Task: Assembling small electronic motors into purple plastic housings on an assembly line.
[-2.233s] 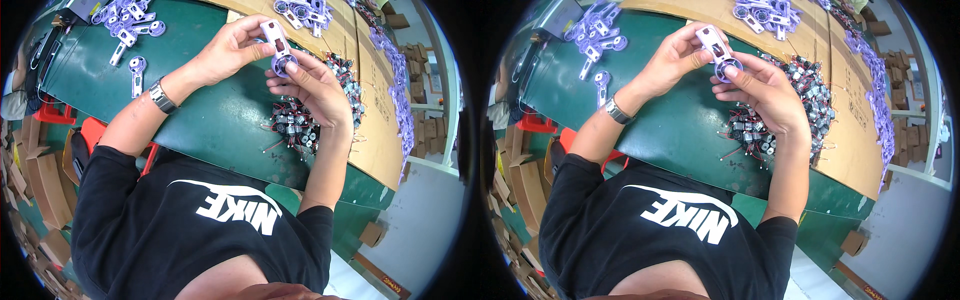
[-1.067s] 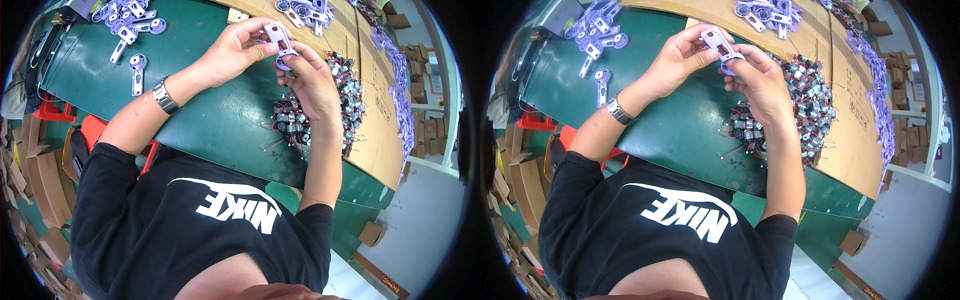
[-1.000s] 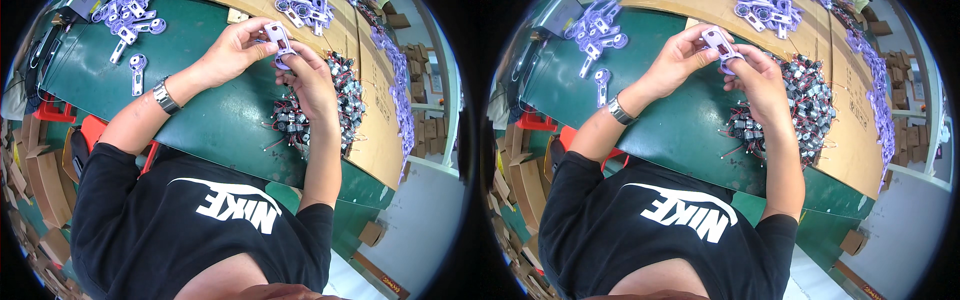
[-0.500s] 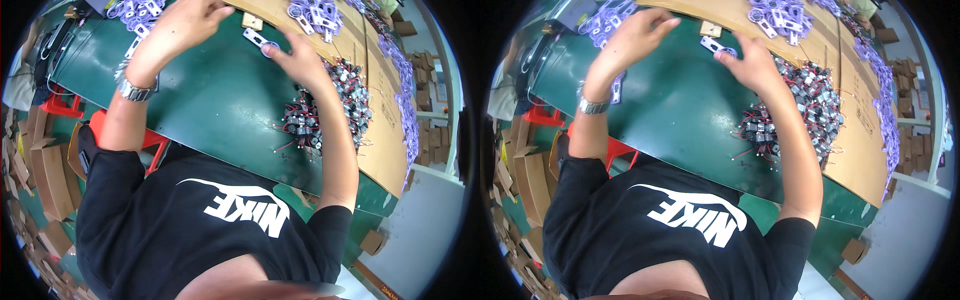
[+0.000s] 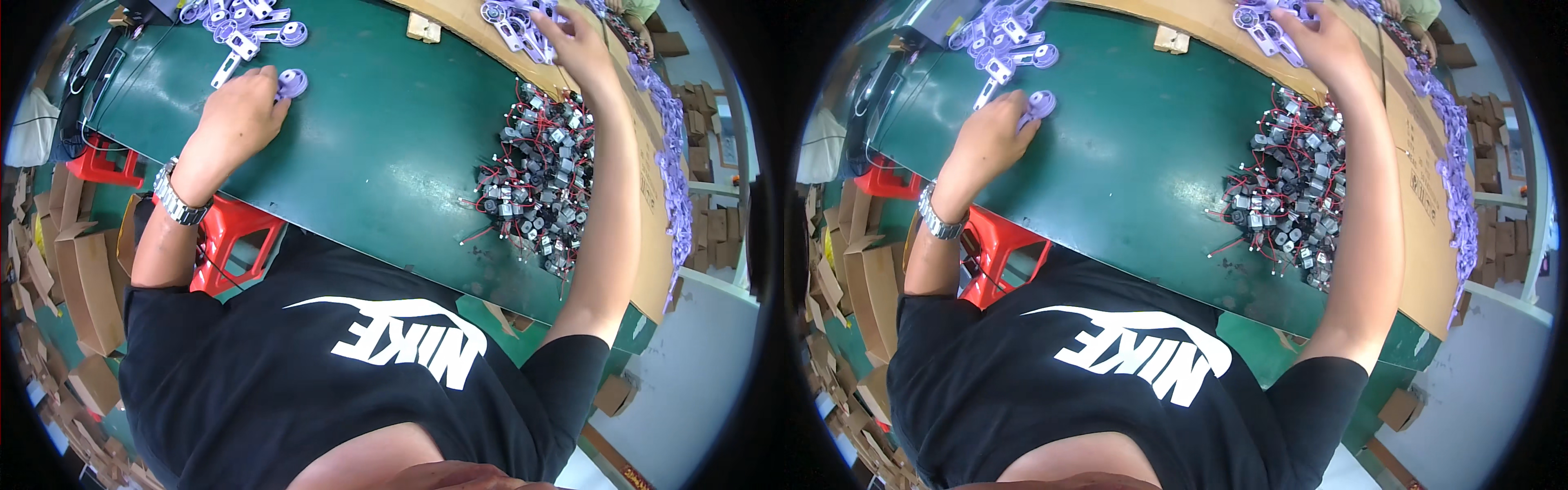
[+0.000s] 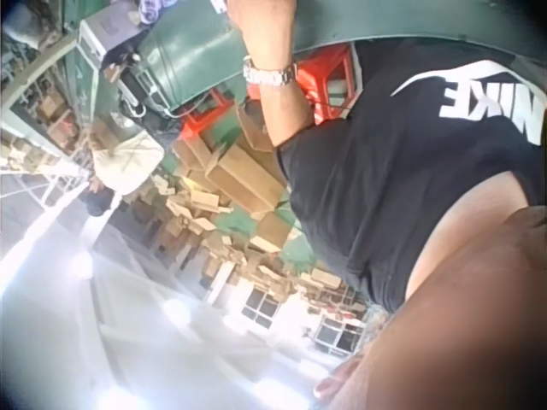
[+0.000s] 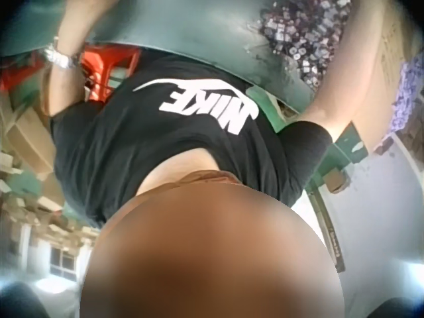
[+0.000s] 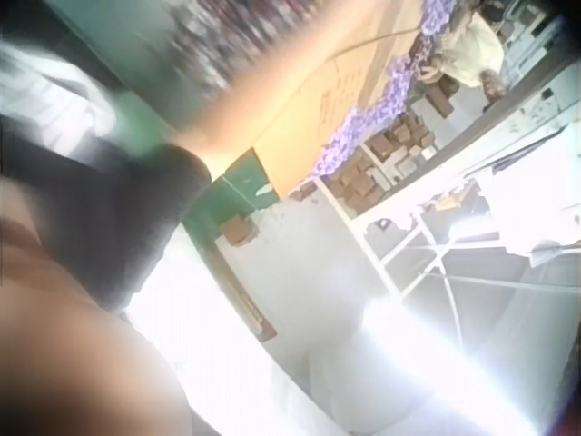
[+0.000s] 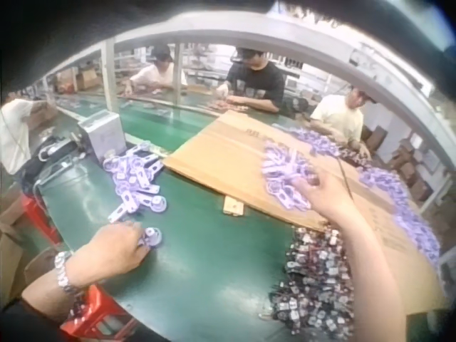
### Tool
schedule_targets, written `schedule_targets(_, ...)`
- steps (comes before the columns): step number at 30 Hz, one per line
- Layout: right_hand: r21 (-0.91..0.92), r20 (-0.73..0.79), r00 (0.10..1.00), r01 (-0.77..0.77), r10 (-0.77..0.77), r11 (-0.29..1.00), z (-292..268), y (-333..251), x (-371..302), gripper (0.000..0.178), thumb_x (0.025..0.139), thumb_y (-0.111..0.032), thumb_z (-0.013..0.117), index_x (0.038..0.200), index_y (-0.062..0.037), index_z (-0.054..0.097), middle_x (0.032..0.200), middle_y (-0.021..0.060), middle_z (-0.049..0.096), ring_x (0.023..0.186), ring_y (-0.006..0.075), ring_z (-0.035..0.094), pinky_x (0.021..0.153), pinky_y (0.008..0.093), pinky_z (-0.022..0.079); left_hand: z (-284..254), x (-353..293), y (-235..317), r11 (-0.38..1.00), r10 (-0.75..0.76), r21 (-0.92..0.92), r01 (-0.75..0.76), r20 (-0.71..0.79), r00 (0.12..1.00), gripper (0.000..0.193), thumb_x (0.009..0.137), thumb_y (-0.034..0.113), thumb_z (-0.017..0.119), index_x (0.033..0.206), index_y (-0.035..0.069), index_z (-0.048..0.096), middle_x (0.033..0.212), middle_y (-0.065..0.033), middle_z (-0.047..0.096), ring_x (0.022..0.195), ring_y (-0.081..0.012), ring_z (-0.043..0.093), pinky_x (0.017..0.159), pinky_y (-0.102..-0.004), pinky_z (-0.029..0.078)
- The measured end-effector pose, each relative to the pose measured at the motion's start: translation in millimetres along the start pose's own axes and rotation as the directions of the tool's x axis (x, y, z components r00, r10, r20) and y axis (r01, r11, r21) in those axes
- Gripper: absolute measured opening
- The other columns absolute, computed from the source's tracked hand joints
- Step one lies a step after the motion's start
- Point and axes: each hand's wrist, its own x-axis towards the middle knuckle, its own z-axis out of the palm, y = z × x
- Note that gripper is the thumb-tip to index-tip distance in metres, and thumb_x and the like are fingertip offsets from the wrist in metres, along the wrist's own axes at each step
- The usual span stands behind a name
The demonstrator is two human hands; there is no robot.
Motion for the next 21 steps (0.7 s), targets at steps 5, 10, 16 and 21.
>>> schedule_targets(5,-0.143,0.506,0.841,0.300,-0.191,0.943,-21.2,-10.8,-75.0,0.022,0.095,-0.010,0.069,0.115,-0.0058,0.075,0.109,0.0144,0.074,0.105,0.0310,0.070,0.094,0.0400,0.054,4.7,47.2,31.2,0.954,0.170,-0.237,-0.181,-0.066,0.983,0.028,0.104,0.025,0.057,0.106,-0.003,0.061,0.100,-0.0238,0.066,0.095,-0.0448,0.064,0.086,-0.0520,0.052)
schedule_targets(10,-0.416,0.552,0.802,0.504,-0.230,0.757,1.0,-14.1,-120.6,0.032,0.077,0.003,0.073,0.107,-0.0082,0.075,0.102,0.0086,0.065,0.113,0.0325,0.057,0.097,0.0442,0.047,28.9,100.0,85.7,0.776,0.304,-0.550,-0.308,-0.101,0.947,0.030,0.107,0.023,0.054,0.125,0.001,0.062,0.106,-0.0232,0.070,0.099,-0.0401,0.066,0.085,-0.0491,0.051)
schedule_targets(16,-0.235,0.492,0.851,0.332,-0.183,0.913,-12.8,-24.4,-117.4,0.017,0.081,0.002,0.073,0.096,-0.0019,0.064,0.097,0.0127,0.070,0.099,0.0309,0.063,0.089,0.0431,0.047,37.3,115.7,113.5,0.427,0.311,-0.904,0.006,0.153,0.938,0.034,0.111,0.020,0.048,0.136,0.006,0.065,0.102,-0.0003,0.073,0.077,-0.0083,0.055,0.071,-0.0260,0.051)
schedule_targets(21,0.008,0.316,0.939,0.139,-0.134,0.990,-30.4,-30.2,-108.6,0.029,0.091,0.002,0.066,0.119,-0.0060,0.065,0.087,0.0141,0.064,0.079,0.0269,0.063,0.074,0.0380,0.052,47.0,116.8,98.5,0.358,0.352,-0.931,0.071,0.205,0.913,0.035,0.111,0.020,0.048,0.139,0.007,0.064,0.099,-0.0012,0.072,0.078,-0.0096,0.057,0.070,-0.0258,0.051)
